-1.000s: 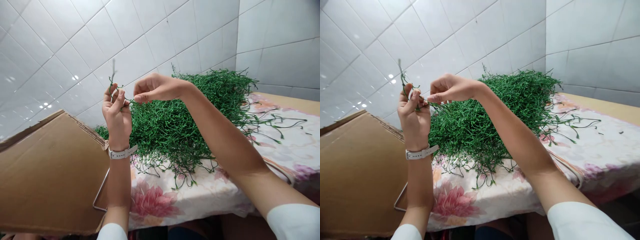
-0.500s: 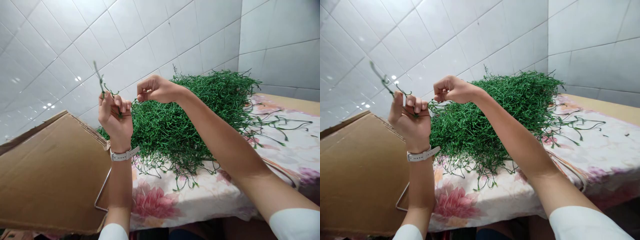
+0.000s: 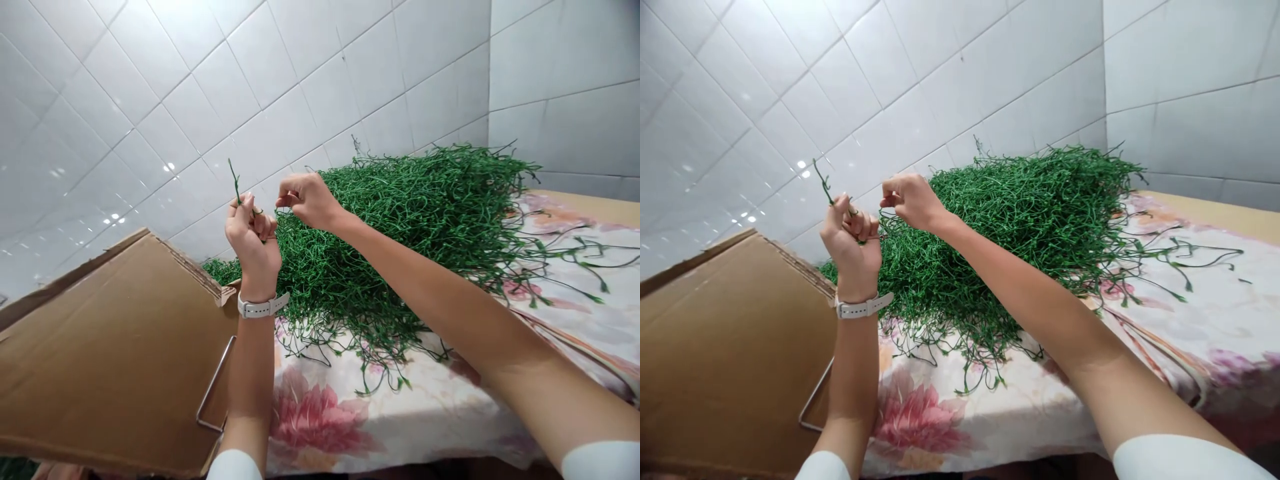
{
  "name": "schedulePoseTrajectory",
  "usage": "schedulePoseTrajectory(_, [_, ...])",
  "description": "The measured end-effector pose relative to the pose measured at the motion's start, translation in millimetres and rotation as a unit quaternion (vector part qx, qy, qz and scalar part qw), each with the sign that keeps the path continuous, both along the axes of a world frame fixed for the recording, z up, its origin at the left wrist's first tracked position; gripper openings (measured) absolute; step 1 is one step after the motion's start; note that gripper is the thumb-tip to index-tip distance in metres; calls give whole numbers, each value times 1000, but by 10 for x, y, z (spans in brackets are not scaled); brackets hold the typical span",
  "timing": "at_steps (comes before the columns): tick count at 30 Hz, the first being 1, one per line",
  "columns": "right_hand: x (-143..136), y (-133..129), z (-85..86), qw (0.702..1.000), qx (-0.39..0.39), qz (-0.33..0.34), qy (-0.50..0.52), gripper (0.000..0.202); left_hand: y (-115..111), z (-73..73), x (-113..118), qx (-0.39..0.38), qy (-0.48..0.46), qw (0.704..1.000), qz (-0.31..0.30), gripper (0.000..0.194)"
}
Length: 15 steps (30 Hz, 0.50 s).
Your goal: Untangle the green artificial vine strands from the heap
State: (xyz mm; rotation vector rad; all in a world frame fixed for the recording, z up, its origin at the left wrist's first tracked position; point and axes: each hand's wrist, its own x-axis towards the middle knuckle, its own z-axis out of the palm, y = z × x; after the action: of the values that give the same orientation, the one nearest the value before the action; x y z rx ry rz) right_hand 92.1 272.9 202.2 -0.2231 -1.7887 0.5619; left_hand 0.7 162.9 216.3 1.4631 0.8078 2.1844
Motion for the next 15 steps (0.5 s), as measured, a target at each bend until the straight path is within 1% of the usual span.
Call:
schedulePoseTrajectory(5, [-130,-33,-80,999,-6,-47,26,22,49,-9,47,9,-65,998,6,26])
schedulePoseTrajectory(6, [-140,-13,-90,997,-7,-70,24,22,37,-10,71,6,-79,997,5,26])
schedulePoseTrajectory(8, [-88,92,-97,989,-32,-143,25,22,-31,-10,142,-19,-97,995,-9,28])
schedulePoseTrajectory(9, [-15,177,-95,981,-56,-185,31,22,-85,-9,187,-33,-98,994,-19,29])
schedulePoseTrajectory(10, [89,277,-87,968,-92,-228,41,20,-145,-7,236,-33,-97,994,-25,30])
schedulePoseTrajectory(11, [220,383,-74,956,-126,-257,58,19,-206,-5,285,-21,-91,995,-27,29])
schedulePoseTrajectory(13, [515,575,-31,935,-184,-290,90,9,-297,-3,368,39,-83,996,-15,27])
schedulePoseTrajectory(14, [654,644,-2,929,-191,-300,105,14,-318,-2,395,59,-80,995,-12,26])
schedulePoseTrajectory(15, [770,689,27,927,-191,-301,119,19,-321,0,410,63,-78,995,-15,26])
